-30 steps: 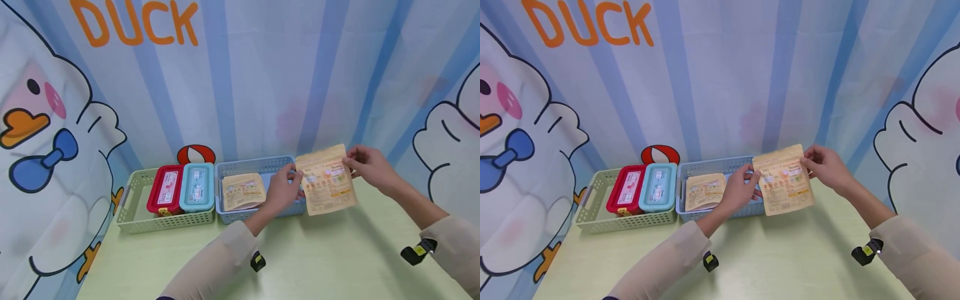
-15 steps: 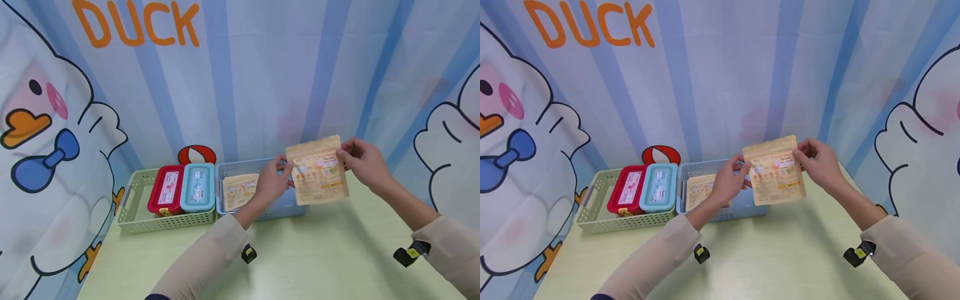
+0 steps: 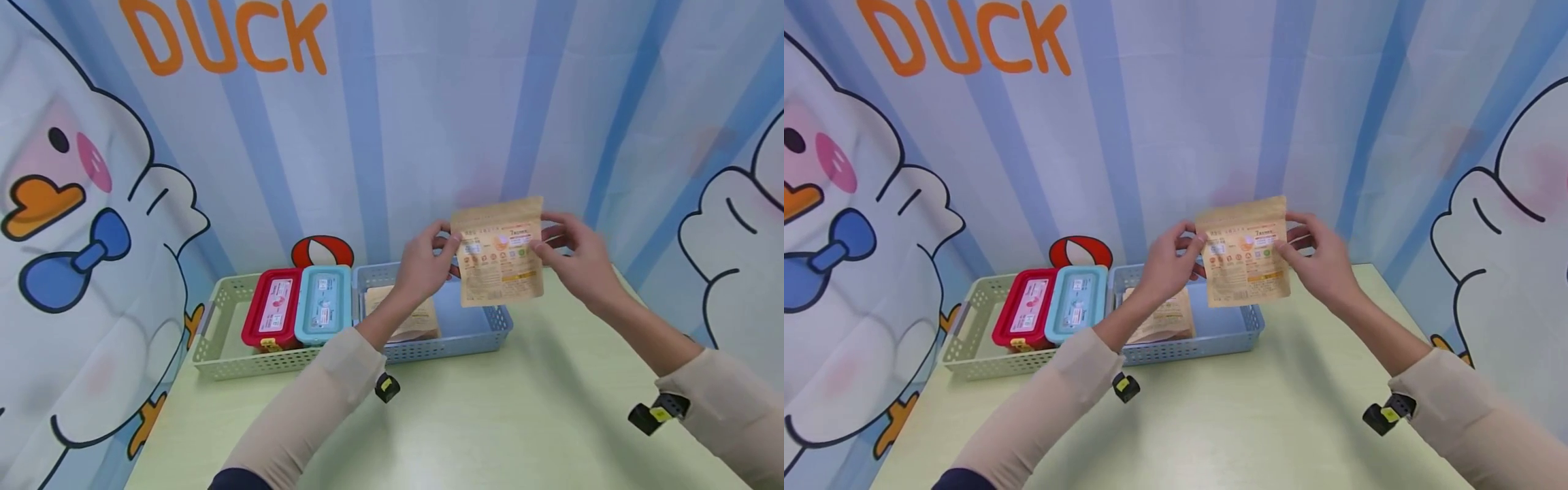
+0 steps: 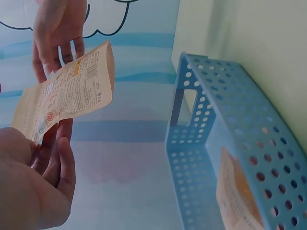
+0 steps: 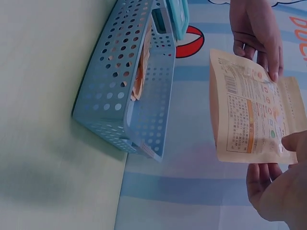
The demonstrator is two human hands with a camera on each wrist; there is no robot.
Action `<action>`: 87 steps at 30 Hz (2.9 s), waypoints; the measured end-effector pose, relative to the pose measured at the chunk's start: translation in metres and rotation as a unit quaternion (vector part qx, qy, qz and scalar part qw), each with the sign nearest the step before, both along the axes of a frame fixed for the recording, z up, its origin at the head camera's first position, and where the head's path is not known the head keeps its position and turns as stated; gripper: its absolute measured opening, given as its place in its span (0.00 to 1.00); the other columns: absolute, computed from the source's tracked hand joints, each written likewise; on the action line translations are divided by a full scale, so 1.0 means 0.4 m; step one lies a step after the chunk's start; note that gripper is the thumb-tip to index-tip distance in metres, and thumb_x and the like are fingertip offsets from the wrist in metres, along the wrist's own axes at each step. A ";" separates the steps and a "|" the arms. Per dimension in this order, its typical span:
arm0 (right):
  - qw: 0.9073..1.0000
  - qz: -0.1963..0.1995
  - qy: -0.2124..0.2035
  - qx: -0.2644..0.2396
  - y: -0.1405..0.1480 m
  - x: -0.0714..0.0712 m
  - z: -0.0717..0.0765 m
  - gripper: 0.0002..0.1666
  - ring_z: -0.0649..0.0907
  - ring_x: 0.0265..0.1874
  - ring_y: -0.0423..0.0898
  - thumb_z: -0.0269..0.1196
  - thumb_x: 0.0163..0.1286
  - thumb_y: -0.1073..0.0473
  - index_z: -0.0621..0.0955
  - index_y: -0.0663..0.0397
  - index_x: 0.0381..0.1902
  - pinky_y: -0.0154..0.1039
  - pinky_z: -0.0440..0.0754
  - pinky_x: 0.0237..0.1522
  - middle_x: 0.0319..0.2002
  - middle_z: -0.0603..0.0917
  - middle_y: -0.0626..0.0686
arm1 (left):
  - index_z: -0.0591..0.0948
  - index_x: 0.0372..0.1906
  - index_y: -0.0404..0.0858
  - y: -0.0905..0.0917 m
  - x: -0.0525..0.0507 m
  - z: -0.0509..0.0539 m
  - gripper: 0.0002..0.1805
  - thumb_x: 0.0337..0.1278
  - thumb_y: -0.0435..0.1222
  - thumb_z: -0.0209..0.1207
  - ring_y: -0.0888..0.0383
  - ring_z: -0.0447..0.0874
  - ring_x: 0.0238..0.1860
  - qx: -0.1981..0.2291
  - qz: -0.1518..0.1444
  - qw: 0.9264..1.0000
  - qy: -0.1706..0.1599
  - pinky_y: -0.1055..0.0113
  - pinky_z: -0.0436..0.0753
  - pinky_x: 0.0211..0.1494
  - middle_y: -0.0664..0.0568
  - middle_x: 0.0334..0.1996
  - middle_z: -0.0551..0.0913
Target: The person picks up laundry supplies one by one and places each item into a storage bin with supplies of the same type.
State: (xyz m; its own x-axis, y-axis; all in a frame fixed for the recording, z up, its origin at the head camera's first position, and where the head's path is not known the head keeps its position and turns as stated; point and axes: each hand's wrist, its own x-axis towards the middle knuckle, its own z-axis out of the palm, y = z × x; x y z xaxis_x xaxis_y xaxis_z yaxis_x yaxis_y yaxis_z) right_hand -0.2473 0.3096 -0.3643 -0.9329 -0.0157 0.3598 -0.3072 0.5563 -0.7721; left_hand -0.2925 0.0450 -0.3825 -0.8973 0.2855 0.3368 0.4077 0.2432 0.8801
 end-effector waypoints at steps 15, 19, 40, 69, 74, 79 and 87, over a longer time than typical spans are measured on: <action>0.995 0.066 0.005 0.075 -0.059 -0.011 -0.005 0.53 0.86 0.42 0.57 0.63 0.78 0.66 0.49 0.35 0.88 0.32 0.83 0.33 0.47 0.82 0.62 | 0.79 0.59 0.41 -0.066 -0.025 0.030 0.15 0.84 0.46 0.53 0.47 0.88 0.26 -0.003 0.029 1.000 0.002 0.60 0.87 0.31 0.48 0.38 0.89; 0.997 0.074 -0.013 0.037 -0.075 -0.017 -0.018 0.53 0.86 0.40 0.57 0.63 0.77 0.67 0.49 0.36 0.88 0.36 0.86 0.31 0.44 0.81 0.62 | 0.79 0.62 0.41 -0.076 -0.023 0.035 0.16 0.84 0.45 0.53 0.49 0.87 0.25 -0.020 0.039 0.999 0.003 0.60 0.85 0.31 0.49 0.37 0.89; 0.998 0.015 -0.058 -0.010 -0.156 -0.035 -0.020 0.45 0.81 0.45 0.56 0.65 0.78 0.60 0.58 0.48 0.86 0.36 0.85 0.34 0.51 0.78 0.62 | 0.65 0.81 0.48 -0.123 0.024 0.046 0.33 0.78 0.39 0.61 0.54 0.87 0.48 -0.045 0.055 0.997 -0.022 0.60 0.89 0.42 0.50 0.56 0.80; 0.987 0.040 -0.143 -0.055 -0.263 -0.080 -0.045 0.33 0.80 0.49 0.55 0.63 0.79 0.58 0.71 0.62 0.77 0.37 0.83 0.34 0.54 0.75 0.61 | 0.60 0.84 0.41 -0.201 0.010 -0.001 0.38 0.78 0.45 0.60 0.48 0.85 0.59 -0.095 0.100 0.988 -0.076 0.51 0.88 0.53 0.45 0.67 0.76; 0.986 0.045 -0.144 -0.066 -0.276 -0.087 -0.046 0.33 0.81 0.52 0.55 0.63 0.80 0.59 0.70 0.61 0.78 0.39 0.87 0.36 0.57 0.76 0.61 | 0.59 0.84 0.40 -0.213 0.013 0.000 0.38 0.78 0.45 0.60 0.47 0.84 0.58 -0.105 0.110 0.986 -0.065 0.50 0.87 0.53 0.44 0.69 0.75; 0.985 0.056 -0.148 -0.073 -0.294 -0.093 -0.048 0.32 0.81 0.55 0.56 0.62 0.81 0.58 0.71 0.59 0.78 0.43 0.89 0.41 0.60 0.77 0.60 | 0.58 0.84 0.39 -0.227 0.012 -0.002 0.39 0.79 0.46 0.59 0.46 0.82 0.59 -0.128 0.123 0.982 -0.059 0.48 0.86 0.54 0.42 0.72 0.73; 0.985 0.064 -0.149 -0.063 -0.327 -0.107 -0.060 0.34 0.81 0.60 0.57 0.63 0.81 0.56 0.69 0.56 0.79 0.50 0.88 0.48 0.63 0.78 0.59 | 0.53 0.85 0.38 -0.243 0.016 -0.007 0.42 0.79 0.48 0.57 0.40 0.76 0.68 -0.167 0.124 0.975 -0.075 0.40 0.78 0.67 0.38 0.77 0.67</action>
